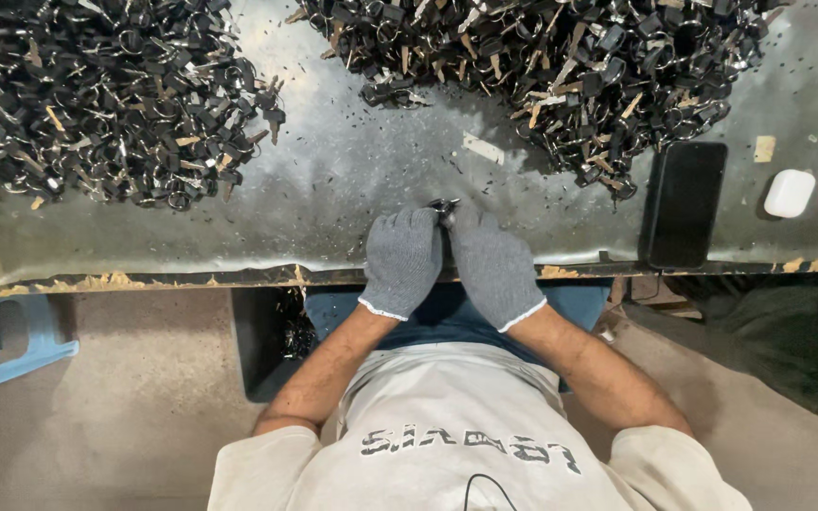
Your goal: The person sits at a workbench covered with a large pile of small black metal parts and sorts through them by hand, picking up individual pieces, handling them, and setting or tossing them aside into different areas of the table.
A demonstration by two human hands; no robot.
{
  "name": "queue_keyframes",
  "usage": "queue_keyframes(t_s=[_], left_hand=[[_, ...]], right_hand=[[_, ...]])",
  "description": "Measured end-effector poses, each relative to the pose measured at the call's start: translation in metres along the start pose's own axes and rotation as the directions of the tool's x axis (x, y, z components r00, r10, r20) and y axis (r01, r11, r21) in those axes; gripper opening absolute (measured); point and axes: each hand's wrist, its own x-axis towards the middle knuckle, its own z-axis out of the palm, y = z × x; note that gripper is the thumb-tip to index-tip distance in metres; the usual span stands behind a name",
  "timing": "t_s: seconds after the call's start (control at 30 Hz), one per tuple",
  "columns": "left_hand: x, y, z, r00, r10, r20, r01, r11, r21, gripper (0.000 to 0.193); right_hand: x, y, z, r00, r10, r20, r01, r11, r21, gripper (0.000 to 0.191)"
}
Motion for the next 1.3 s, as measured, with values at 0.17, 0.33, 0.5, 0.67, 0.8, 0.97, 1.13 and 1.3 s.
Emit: queue_keyframes(t_s=[0.17,0.33,0.5,0.67,0.8,0.97,1.13,1.3], left_hand=[[0.003,0.002,-0.002,0.997,0.020,-0.072,-0.021,1.000,-0.011,0.010],[0.006,0.001,-0.006,0.993,0.036,-0.112,-0.039,0.999,-0.032,0.009],[0.017,-0.023,-0.032,0.932,-0.140,-0.334,0.169,0.984,0.060,0.014],[0.068,-0.049,-0.045,0.904,-0.180,-0.387,0.221,0.973,0.065,0.036],[0.113,-0.061,-0.033,0.894,-0.297,-0.335,0.329,0.943,0.041,0.028],[0.081,-0.029,-0.030,0.902,-0.367,-0.227,0.179,0.796,-0.579,0.016],[0.034,0.012,-0.028,0.970,0.232,-0.066,-0.235,0.971,-0.046,0.034],[0.029,0.003,-0.026,0.998,-0.047,0.041,0.051,0.995,-0.087,0.044]], right_hand=[[0.010,0.016,-0.010,0.982,-0.160,0.100,0.137,0.969,0.207,0.030],[0.000,0.014,0.002,0.999,0.008,0.041,-0.010,0.998,0.063,0.034],[-0.003,0.018,0.000,0.981,-0.119,-0.154,0.148,0.971,0.189,0.041],[0.000,0.006,-0.004,0.999,0.047,0.006,-0.047,0.992,0.113,0.032],[0.000,0.000,-0.007,0.997,-0.014,-0.074,0.023,0.992,0.126,0.032],[-0.011,0.008,-0.005,0.990,-0.097,-0.102,0.114,0.977,0.178,0.042],[-0.014,0.020,0.008,0.977,0.050,0.206,-0.069,0.994,0.090,0.036],[-0.017,0.021,0.004,0.999,0.039,0.014,-0.040,0.992,0.116,0.042]])
